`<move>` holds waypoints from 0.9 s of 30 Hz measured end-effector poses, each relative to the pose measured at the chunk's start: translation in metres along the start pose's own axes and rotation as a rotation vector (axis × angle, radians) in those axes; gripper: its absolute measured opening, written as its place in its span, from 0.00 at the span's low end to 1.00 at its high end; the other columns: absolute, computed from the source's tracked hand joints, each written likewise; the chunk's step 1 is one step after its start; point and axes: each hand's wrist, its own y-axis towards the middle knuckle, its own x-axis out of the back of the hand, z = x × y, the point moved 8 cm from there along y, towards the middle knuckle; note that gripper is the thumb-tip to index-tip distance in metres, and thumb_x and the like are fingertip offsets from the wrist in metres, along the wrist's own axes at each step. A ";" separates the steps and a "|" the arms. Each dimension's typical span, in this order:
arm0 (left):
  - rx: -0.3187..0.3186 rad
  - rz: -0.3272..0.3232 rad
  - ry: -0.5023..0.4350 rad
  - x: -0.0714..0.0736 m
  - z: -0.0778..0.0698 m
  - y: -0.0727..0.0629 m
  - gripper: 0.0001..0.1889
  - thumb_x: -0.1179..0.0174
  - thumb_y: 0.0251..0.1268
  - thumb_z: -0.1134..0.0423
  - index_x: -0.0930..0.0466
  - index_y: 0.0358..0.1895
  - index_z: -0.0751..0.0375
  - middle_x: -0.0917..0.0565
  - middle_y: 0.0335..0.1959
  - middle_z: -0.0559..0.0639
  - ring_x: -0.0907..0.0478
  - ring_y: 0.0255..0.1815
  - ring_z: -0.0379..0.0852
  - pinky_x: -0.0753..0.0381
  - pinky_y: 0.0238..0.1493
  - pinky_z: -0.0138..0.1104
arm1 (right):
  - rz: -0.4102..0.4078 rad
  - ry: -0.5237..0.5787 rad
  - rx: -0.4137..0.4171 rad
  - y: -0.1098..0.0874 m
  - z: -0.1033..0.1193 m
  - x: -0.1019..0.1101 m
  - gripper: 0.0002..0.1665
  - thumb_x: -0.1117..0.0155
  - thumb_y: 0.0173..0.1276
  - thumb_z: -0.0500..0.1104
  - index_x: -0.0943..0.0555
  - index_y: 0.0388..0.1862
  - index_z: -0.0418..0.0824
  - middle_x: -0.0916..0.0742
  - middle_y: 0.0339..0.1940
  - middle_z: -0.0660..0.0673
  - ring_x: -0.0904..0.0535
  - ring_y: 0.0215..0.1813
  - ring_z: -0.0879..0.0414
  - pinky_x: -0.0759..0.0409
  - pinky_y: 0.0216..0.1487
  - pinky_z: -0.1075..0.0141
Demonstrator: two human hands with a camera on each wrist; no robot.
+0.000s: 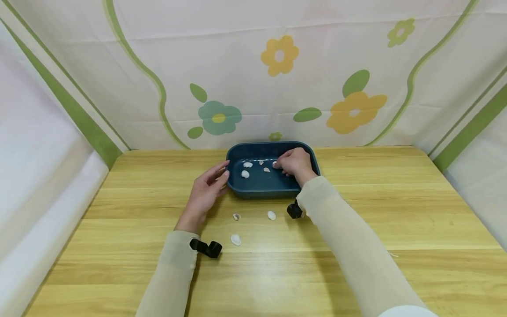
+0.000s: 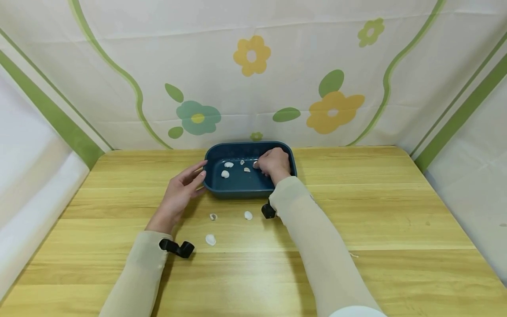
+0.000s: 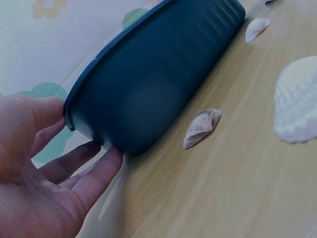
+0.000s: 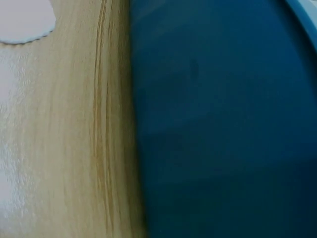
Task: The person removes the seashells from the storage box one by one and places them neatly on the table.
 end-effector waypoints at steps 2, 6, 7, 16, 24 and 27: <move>0.005 -0.002 0.000 0.000 0.000 0.000 0.23 0.41 0.84 0.54 0.23 0.77 0.37 0.25 0.79 0.52 0.21 0.74 0.52 0.16 0.70 0.45 | -0.011 0.008 0.012 0.000 0.000 0.000 0.08 0.20 0.69 0.45 0.07 0.42 0.42 0.10 0.31 0.47 0.19 0.28 0.58 0.19 0.28 0.69; 0.007 -0.003 -0.001 -0.001 0.000 0.000 0.23 0.41 0.85 0.54 0.23 0.77 0.37 0.25 0.79 0.52 0.21 0.74 0.52 0.15 0.70 0.45 | -0.016 0.005 0.015 0.001 -0.001 0.001 0.08 0.20 0.68 0.45 0.06 0.41 0.43 0.10 0.31 0.47 0.19 0.28 0.58 0.19 0.28 0.69; 0.008 -0.004 -0.001 -0.001 0.000 0.000 0.23 0.41 0.85 0.54 0.23 0.77 0.37 0.25 0.79 0.51 0.21 0.74 0.52 0.15 0.70 0.45 | -0.015 0.004 0.015 0.001 -0.001 0.000 0.08 0.19 0.68 0.45 0.06 0.41 0.42 0.10 0.30 0.47 0.19 0.28 0.58 0.19 0.28 0.69; -0.001 -0.014 -0.009 0.000 0.000 0.000 0.23 0.41 0.85 0.55 0.23 0.77 0.38 0.24 0.78 0.52 0.20 0.73 0.52 0.15 0.69 0.43 | 0.003 -0.025 -0.012 0.000 0.000 0.000 0.09 0.20 0.68 0.46 0.07 0.38 0.42 0.13 0.25 0.50 0.19 0.28 0.57 0.18 0.33 0.64; -0.010 -0.003 -0.017 -0.001 -0.001 -0.001 0.23 0.41 0.85 0.55 0.23 0.77 0.38 0.25 0.78 0.52 0.21 0.74 0.52 0.15 0.69 0.44 | 0.015 -0.032 -0.021 0.001 -0.002 -0.001 0.09 0.19 0.66 0.46 0.10 0.33 0.42 0.15 0.23 0.50 0.19 0.27 0.56 0.18 0.33 0.62; -0.015 -0.002 -0.017 -0.001 -0.001 -0.001 0.23 0.41 0.85 0.55 0.23 0.77 0.38 0.25 0.78 0.51 0.21 0.73 0.52 0.15 0.69 0.44 | 0.023 -0.037 -0.013 0.001 -0.002 -0.001 0.10 0.20 0.66 0.47 0.10 0.33 0.42 0.15 0.23 0.51 0.19 0.27 0.56 0.18 0.33 0.63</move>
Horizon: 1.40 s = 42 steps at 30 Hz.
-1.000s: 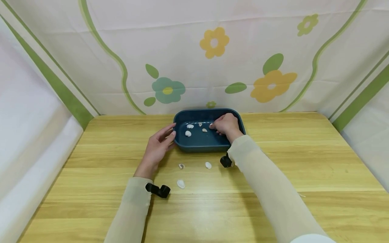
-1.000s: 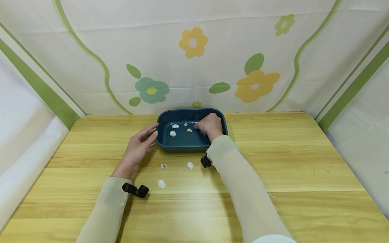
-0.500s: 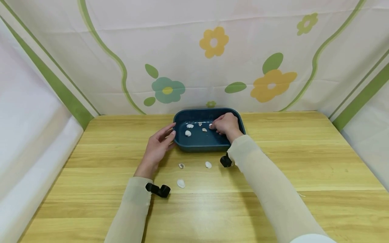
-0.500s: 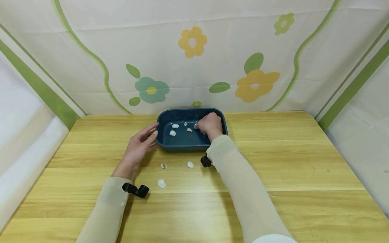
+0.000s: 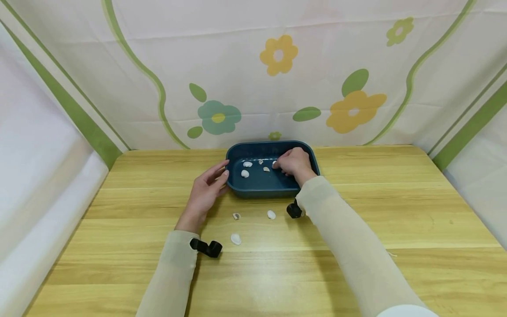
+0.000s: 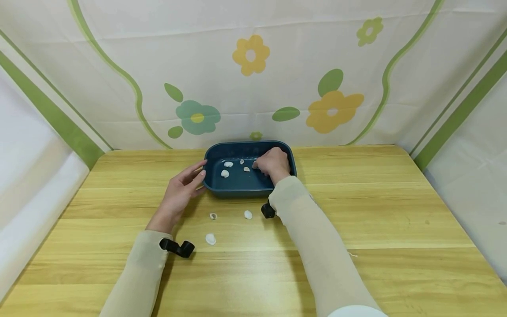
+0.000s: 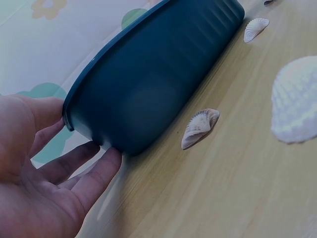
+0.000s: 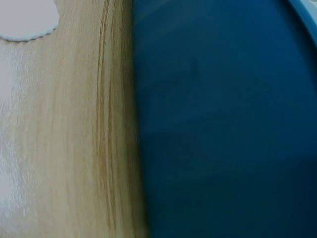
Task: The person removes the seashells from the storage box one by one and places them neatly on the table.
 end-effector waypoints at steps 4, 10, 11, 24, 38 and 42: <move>-0.002 0.003 0.003 0.000 0.000 0.000 0.23 0.41 0.85 0.55 0.23 0.77 0.39 0.25 0.78 0.52 0.21 0.73 0.52 0.15 0.69 0.44 | 0.003 -0.002 -0.005 0.001 -0.001 0.000 0.10 0.20 0.66 0.47 0.10 0.33 0.42 0.15 0.22 0.51 0.19 0.27 0.57 0.18 0.33 0.64; 0.008 -0.003 0.007 0.000 0.000 0.000 0.23 0.41 0.85 0.54 0.23 0.77 0.38 0.25 0.78 0.51 0.21 0.74 0.52 0.15 0.69 0.44 | 0.011 0.004 -0.003 0.001 -0.001 -0.001 0.11 0.21 0.66 0.46 0.12 0.31 0.42 0.16 0.21 0.52 0.19 0.26 0.58 0.18 0.32 0.65; 0.010 -0.004 0.007 0.000 0.000 0.000 0.23 0.41 0.85 0.54 0.23 0.77 0.38 0.25 0.78 0.51 0.21 0.74 0.52 0.15 0.69 0.44 | 0.015 0.005 -0.002 0.001 -0.001 -0.001 0.11 0.21 0.66 0.46 0.12 0.31 0.42 0.16 0.20 0.52 0.19 0.26 0.58 0.19 0.32 0.65; 0.012 -0.002 0.010 0.000 0.001 0.000 0.23 0.41 0.85 0.54 0.24 0.78 0.40 0.26 0.79 0.51 0.22 0.75 0.52 0.15 0.70 0.45 | 0.012 0.002 0.012 0.000 0.000 -0.001 0.10 0.19 0.64 0.46 0.11 0.32 0.42 0.17 0.19 0.53 0.21 0.24 0.59 0.19 0.31 0.65; 0.012 -0.004 0.021 0.000 0.003 -0.001 0.24 0.42 0.85 0.54 0.25 0.78 0.40 0.26 0.79 0.52 0.23 0.75 0.52 0.16 0.70 0.45 | 0.002 0.039 0.023 -0.002 -0.001 -0.002 0.11 0.19 0.66 0.46 0.11 0.42 0.43 0.11 0.39 0.47 0.19 0.30 0.57 0.18 0.35 0.66; 0.007 -0.003 0.021 0.000 0.002 0.000 0.24 0.42 0.85 0.53 0.25 0.78 0.40 0.26 0.79 0.51 0.23 0.75 0.52 0.16 0.70 0.45 | -0.001 0.046 0.042 -0.002 0.002 -0.001 0.12 0.20 0.68 0.46 0.11 0.44 0.42 0.11 0.44 0.45 0.18 0.32 0.55 0.17 0.34 0.67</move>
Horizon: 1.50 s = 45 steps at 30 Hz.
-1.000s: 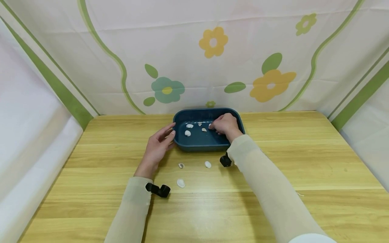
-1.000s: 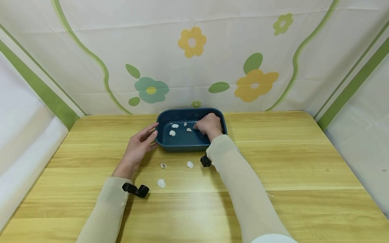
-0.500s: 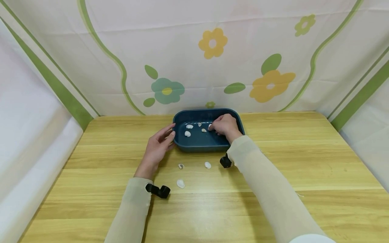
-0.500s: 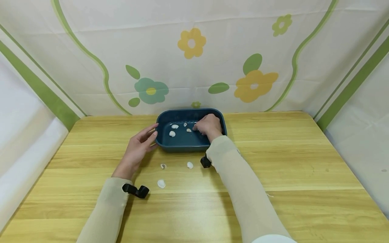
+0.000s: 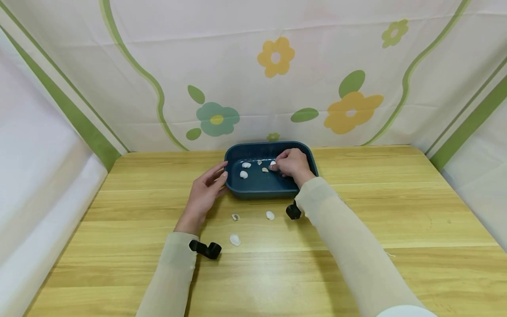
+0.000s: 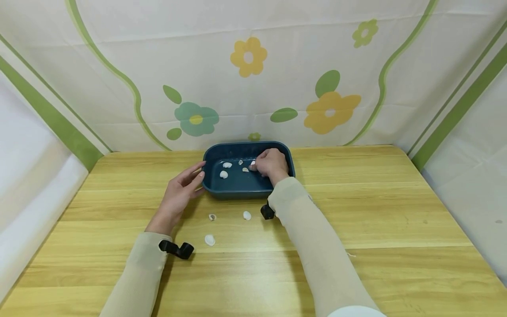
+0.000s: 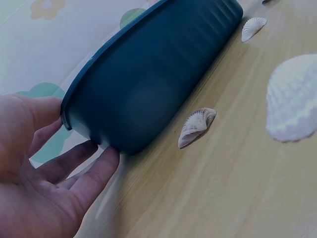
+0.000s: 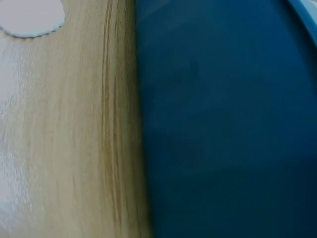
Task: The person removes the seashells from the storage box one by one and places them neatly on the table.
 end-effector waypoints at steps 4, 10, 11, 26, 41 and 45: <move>-0.004 -0.001 -0.002 0.000 0.000 0.001 0.23 0.42 0.85 0.54 0.24 0.78 0.39 0.26 0.79 0.51 0.23 0.75 0.52 0.15 0.70 0.45 | -0.001 0.025 0.003 0.000 0.000 0.000 0.12 0.21 0.71 0.46 0.11 0.46 0.41 0.11 0.45 0.44 0.17 0.34 0.54 0.17 0.33 0.68; -0.001 -0.005 -0.002 0.000 0.000 0.001 0.23 0.42 0.85 0.54 0.24 0.78 0.39 0.26 0.79 0.51 0.22 0.75 0.52 0.15 0.70 0.45 | 0.002 0.052 -0.004 0.000 0.000 -0.001 0.10 0.22 0.72 0.46 0.10 0.44 0.41 0.11 0.42 0.44 0.18 0.36 0.54 0.17 0.32 0.69; -0.001 -0.005 -0.003 0.000 0.000 0.001 0.23 0.42 0.85 0.54 0.24 0.78 0.39 0.26 0.79 0.51 0.22 0.75 0.52 0.15 0.70 0.45 | 0.003 0.056 -0.005 0.000 0.000 -0.001 0.10 0.22 0.72 0.45 0.10 0.44 0.41 0.11 0.42 0.44 0.17 0.36 0.53 0.17 0.32 0.69; 0.009 -0.014 -0.018 -0.001 -0.001 0.000 0.22 0.42 0.85 0.54 0.23 0.77 0.37 0.26 0.79 0.51 0.22 0.74 0.51 0.16 0.71 0.43 | -0.029 0.124 0.085 -0.001 0.007 0.002 0.09 0.24 0.73 0.44 0.09 0.45 0.41 0.09 0.41 0.44 0.16 0.38 0.54 0.17 0.35 0.67; 0.001 -0.003 -0.005 -0.001 -0.002 0.000 0.22 0.43 0.86 0.53 0.24 0.77 0.36 0.25 0.78 0.52 0.22 0.74 0.52 0.16 0.71 0.44 | 0.049 0.365 0.253 -0.045 0.043 0.033 0.14 0.25 0.75 0.47 0.13 0.51 0.41 0.11 0.45 0.47 0.16 0.54 0.40 0.15 0.50 0.65; 0.003 -0.009 -0.006 -0.002 0.000 0.001 0.22 0.44 0.86 0.53 0.24 0.77 0.37 0.26 0.79 0.53 0.22 0.74 0.53 0.17 0.72 0.45 | 0.118 0.407 0.307 -0.062 0.044 0.034 0.13 0.25 0.75 0.45 0.13 0.51 0.39 0.11 0.42 0.48 0.16 0.46 0.46 0.13 0.47 0.67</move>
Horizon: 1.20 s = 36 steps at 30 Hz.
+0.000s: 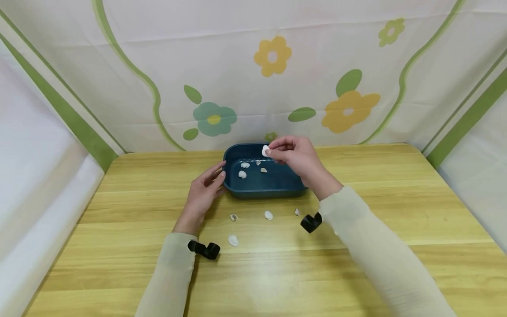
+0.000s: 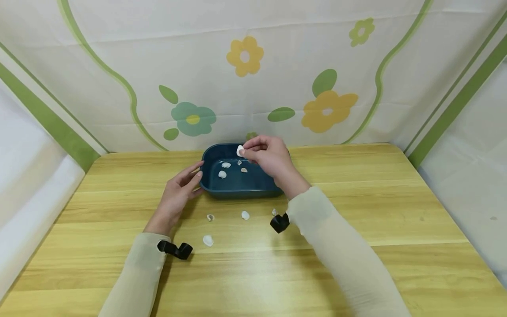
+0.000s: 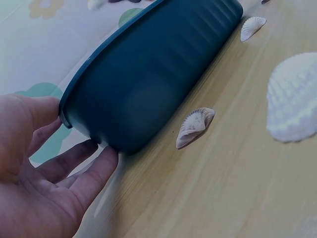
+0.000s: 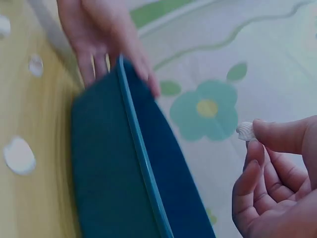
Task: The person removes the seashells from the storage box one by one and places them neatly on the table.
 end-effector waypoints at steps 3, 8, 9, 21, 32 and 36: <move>-0.002 0.001 0.000 0.000 0.000 0.000 0.22 0.44 0.86 0.53 0.24 0.78 0.37 0.26 0.79 0.53 0.23 0.74 0.54 0.18 0.72 0.46 | 0.066 0.043 0.020 -0.016 0.003 -0.004 0.12 0.27 0.76 0.42 0.14 0.51 0.37 0.11 0.41 0.47 0.16 0.41 0.49 0.11 0.47 0.63; 0.006 -0.002 0.000 0.001 0.000 0.000 0.22 0.43 0.86 0.53 0.23 0.77 0.36 0.25 0.78 0.52 0.21 0.73 0.52 0.17 0.72 0.44 | 0.135 0.112 0.018 -0.042 -0.003 -0.009 0.10 0.29 0.77 0.39 0.15 0.52 0.35 0.10 0.40 0.48 0.15 0.39 0.49 0.09 0.45 0.63; 0.008 -0.003 0.000 0.000 0.000 0.000 0.22 0.43 0.86 0.53 0.23 0.76 0.36 0.24 0.77 0.52 0.21 0.73 0.52 0.16 0.71 0.44 | 0.147 0.119 0.015 -0.046 -0.006 -0.010 0.09 0.29 0.77 0.39 0.15 0.51 0.36 0.10 0.39 0.49 0.15 0.38 0.50 0.10 0.44 0.65; -0.005 0.009 0.002 0.002 0.002 0.001 0.23 0.42 0.85 0.52 0.24 0.77 0.37 0.25 0.79 0.51 0.22 0.75 0.52 0.17 0.71 0.45 | 0.348 0.118 -0.074 -0.092 -0.050 -0.041 0.12 0.25 0.73 0.38 0.15 0.49 0.31 0.11 0.38 0.41 0.19 0.27 0.57 0.17 0.28 0.72; -0.004 0.006 -0.004 0.002 0.000 0.000 0.22 0.42 0.85 0.52 0.23 0.77 0.36 0.25 0.79 0.51 0.22 0.75 0.52 0.17 0.72 0.45 | 0.406 0.003 -0.170 -0.110 -0.092 -0.052 0.10 0.25 0.72 0.40 0.12 0.45 0.35 0.12 0.35 0.40 0.22 0.20 0.58 0.24 0.20 0.74; -0.002 0.002 -0.004 0.002 0.000 -0.003 0.22 0.42 0.85 0.52 0.23 0.77 0.36 0.25 0.78 0.51 0.22 0.75 0.52 0.17 0.72 0.45 | 0.405 -0.036 -0.180 -0.113 -0.098 -0.053 0.09 0.24 0.71 0.40 0.12 0.43 0.36 0.12 0.33 0.42 0.23 0.18 0.58 0.26 0.17 0.73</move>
